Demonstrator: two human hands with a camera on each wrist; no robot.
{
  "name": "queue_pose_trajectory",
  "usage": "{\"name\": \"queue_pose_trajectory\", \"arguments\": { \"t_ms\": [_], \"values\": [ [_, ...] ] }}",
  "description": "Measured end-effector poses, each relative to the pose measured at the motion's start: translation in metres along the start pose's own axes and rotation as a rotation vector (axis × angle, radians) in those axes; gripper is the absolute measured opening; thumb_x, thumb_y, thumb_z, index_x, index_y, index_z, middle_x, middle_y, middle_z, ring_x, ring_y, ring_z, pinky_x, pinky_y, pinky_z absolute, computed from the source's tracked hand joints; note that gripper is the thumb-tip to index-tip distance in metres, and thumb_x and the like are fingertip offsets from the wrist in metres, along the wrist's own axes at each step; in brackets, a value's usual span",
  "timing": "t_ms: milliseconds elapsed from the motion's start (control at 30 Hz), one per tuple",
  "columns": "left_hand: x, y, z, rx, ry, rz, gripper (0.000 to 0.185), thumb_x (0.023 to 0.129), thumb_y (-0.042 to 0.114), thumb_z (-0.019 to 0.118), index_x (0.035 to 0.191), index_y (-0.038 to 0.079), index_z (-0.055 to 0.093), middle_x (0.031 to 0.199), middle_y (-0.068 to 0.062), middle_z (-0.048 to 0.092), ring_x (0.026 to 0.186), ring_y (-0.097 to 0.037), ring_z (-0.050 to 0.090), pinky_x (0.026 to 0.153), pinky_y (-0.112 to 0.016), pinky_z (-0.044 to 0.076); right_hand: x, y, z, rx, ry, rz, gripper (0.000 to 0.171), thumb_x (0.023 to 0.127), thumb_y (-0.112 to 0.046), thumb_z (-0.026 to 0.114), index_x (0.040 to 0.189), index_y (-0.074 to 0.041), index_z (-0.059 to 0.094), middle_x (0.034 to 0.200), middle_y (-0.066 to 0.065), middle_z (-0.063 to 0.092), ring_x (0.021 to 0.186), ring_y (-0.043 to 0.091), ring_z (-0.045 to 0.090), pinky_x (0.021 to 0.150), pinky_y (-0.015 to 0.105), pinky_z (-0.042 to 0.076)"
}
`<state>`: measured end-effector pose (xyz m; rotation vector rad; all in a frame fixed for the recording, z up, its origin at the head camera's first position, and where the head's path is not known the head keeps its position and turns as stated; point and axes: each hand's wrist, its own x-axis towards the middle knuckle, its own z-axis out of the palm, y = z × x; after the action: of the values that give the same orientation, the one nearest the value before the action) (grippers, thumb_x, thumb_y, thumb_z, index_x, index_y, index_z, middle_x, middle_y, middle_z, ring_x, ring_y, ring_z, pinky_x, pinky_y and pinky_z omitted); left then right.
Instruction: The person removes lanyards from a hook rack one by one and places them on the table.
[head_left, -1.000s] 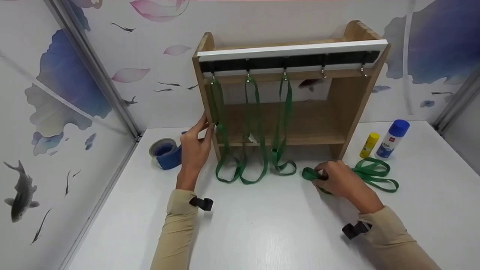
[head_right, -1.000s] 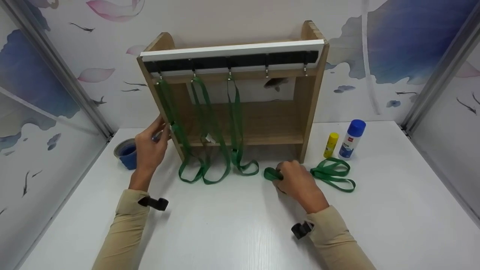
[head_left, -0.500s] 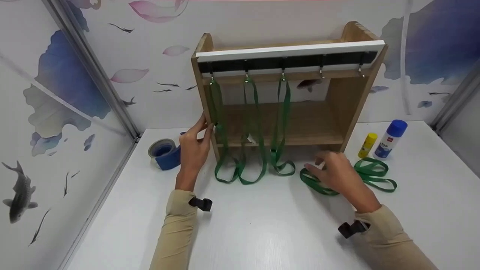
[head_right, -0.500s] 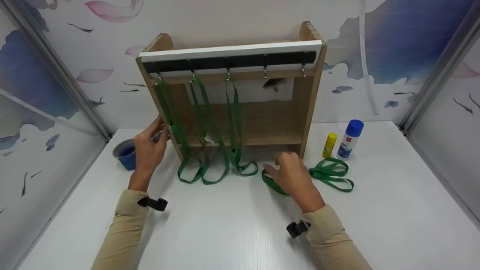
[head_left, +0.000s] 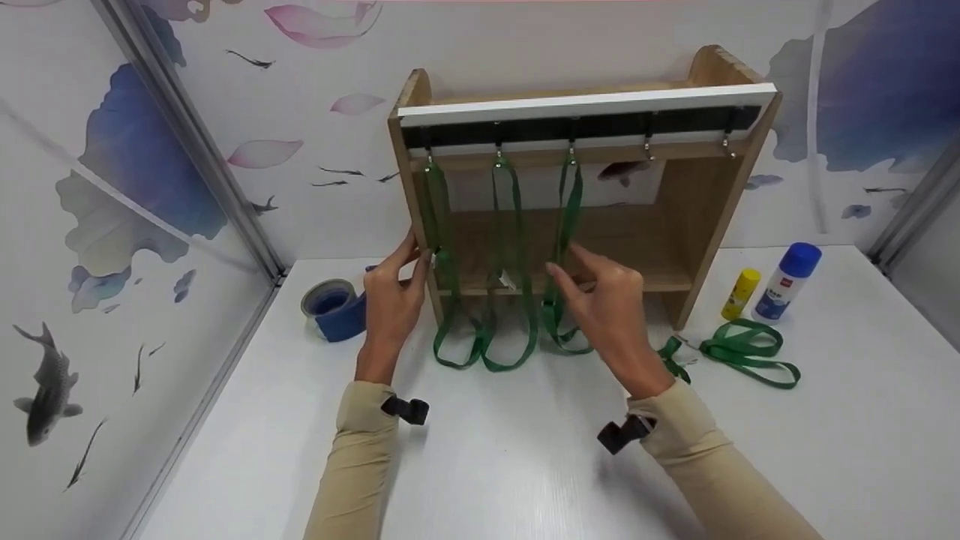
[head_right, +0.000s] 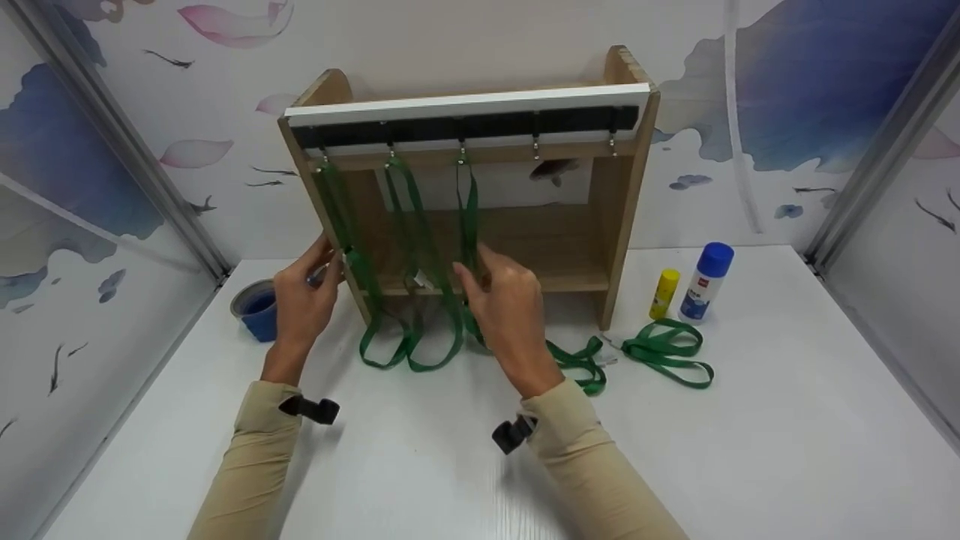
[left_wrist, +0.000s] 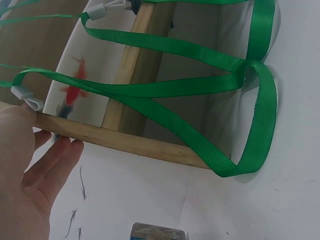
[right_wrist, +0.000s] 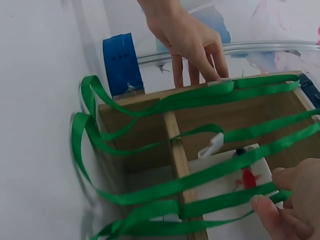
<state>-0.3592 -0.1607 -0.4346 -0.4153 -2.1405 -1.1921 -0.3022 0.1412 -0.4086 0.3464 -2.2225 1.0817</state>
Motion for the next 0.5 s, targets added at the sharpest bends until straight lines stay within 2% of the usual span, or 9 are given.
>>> {"name": "queue_pose_trajectory", "arguments": {
  "t_ms": [233,300,433,500],
  "values": [
    [-0.001,0.0,0.001,-0.002,0.005,0.013,0.048,0.111,0.024,0.065,0.158,0.02,0.057,0.147,-0.003,0.071,0.121,-0.021,0.077,0.081,-0.037,0.069,0.007,-0.002,0.017,-0.005,0.055,0.017,0.026,0.101,-0.032,0.08,0.102,-0.007,0.084,0.092,0.009,0.084,0.078,0.02,0.082,0.066,0.026,0.064],
    [-0.001,0.0,0.001,-0.003,0.009,0.022,0.048,0.111,0.023,0.065,0.157,0.019,0.058,0.145,-0.004,0.072,0.121,-0.021,0.077,0.08,-0.037,0.069,0.007,-0.002,0.018,-0.004,0.068,0.022,0.023,0.102,-0.03,0.078,0.101,-0.008,0.085,0.091,0.008,0.084,0.077,0.02,0.081,0.064,0.027,0.064],
    [0.0,-0.001,0.0,-0.009,0.014,0.038,0.047,0.11,0.022,0.066,0.157,0.018,0.058,0.145,-0.005,0.072,0.121,-0.022,0.077,0.079,-0.037,0.069,0.007,-0.003,0.016,-0.021,0.098,0.028,0.02,0.104,-0.022,0.076,0.106,-0.005,0.086,0.093,0.012,0.084,0.077,0.025,0.081,0.066,0.037,0.067],
    [0.0,-0.002,-0.001,-0.013,0.014,0.04,0.048,0.11,0.022,0.066,0.157,0.018,0.058,0.145,-0.005,0.072,0.121,-0.021,0.077,0.079,-0.036,0.069,0.007,-0.004,0.014,-0.031,0.123,0.018,0.018,0.104,-0.02,0.075,0.106,-0.005,0.086,0.095,0.012,0.084,0.078,0.026,0.081,0.067,0.038,0.066]
  ]
}}
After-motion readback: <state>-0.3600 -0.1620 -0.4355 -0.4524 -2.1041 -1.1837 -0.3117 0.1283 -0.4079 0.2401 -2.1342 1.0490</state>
